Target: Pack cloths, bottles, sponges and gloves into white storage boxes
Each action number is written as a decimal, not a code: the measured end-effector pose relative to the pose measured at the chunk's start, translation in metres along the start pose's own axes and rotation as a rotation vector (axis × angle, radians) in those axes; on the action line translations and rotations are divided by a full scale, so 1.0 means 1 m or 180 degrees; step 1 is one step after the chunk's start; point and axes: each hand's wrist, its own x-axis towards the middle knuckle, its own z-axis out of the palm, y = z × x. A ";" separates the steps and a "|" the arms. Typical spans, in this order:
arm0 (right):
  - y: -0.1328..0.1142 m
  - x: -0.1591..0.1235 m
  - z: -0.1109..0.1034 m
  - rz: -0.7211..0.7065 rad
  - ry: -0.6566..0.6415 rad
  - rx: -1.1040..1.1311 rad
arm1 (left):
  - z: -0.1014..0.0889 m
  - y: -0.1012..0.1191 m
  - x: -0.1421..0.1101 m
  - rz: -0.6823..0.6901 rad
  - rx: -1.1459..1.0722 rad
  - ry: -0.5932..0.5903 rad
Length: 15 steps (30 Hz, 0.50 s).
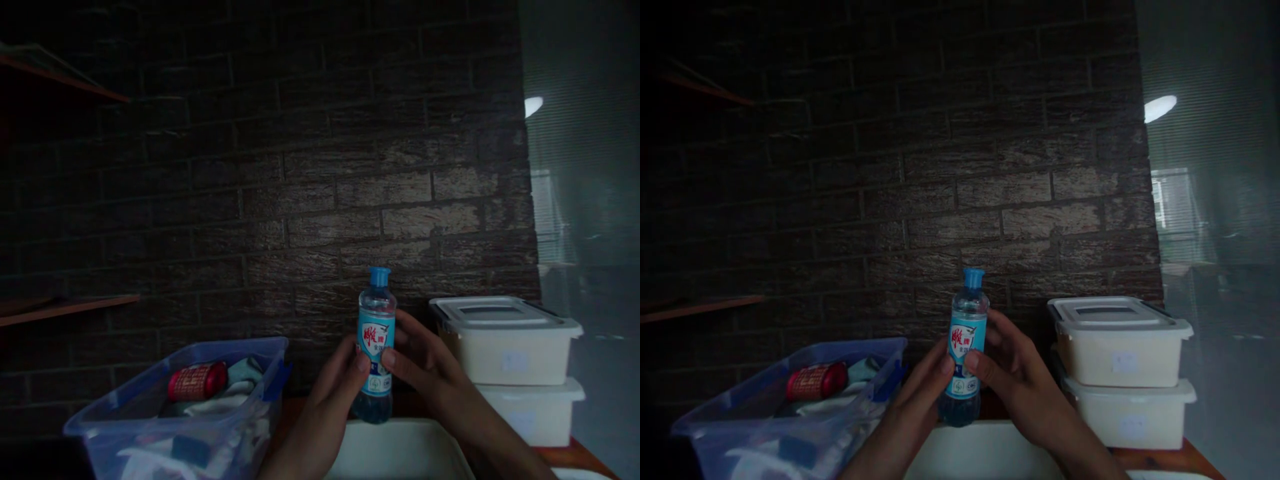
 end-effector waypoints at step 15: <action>0.031 -0.020 -0.017 0.0543 -0.0502 -0.0813 | -0.009 -0.010 -0.009 -0.0088 -0.1018 0.0555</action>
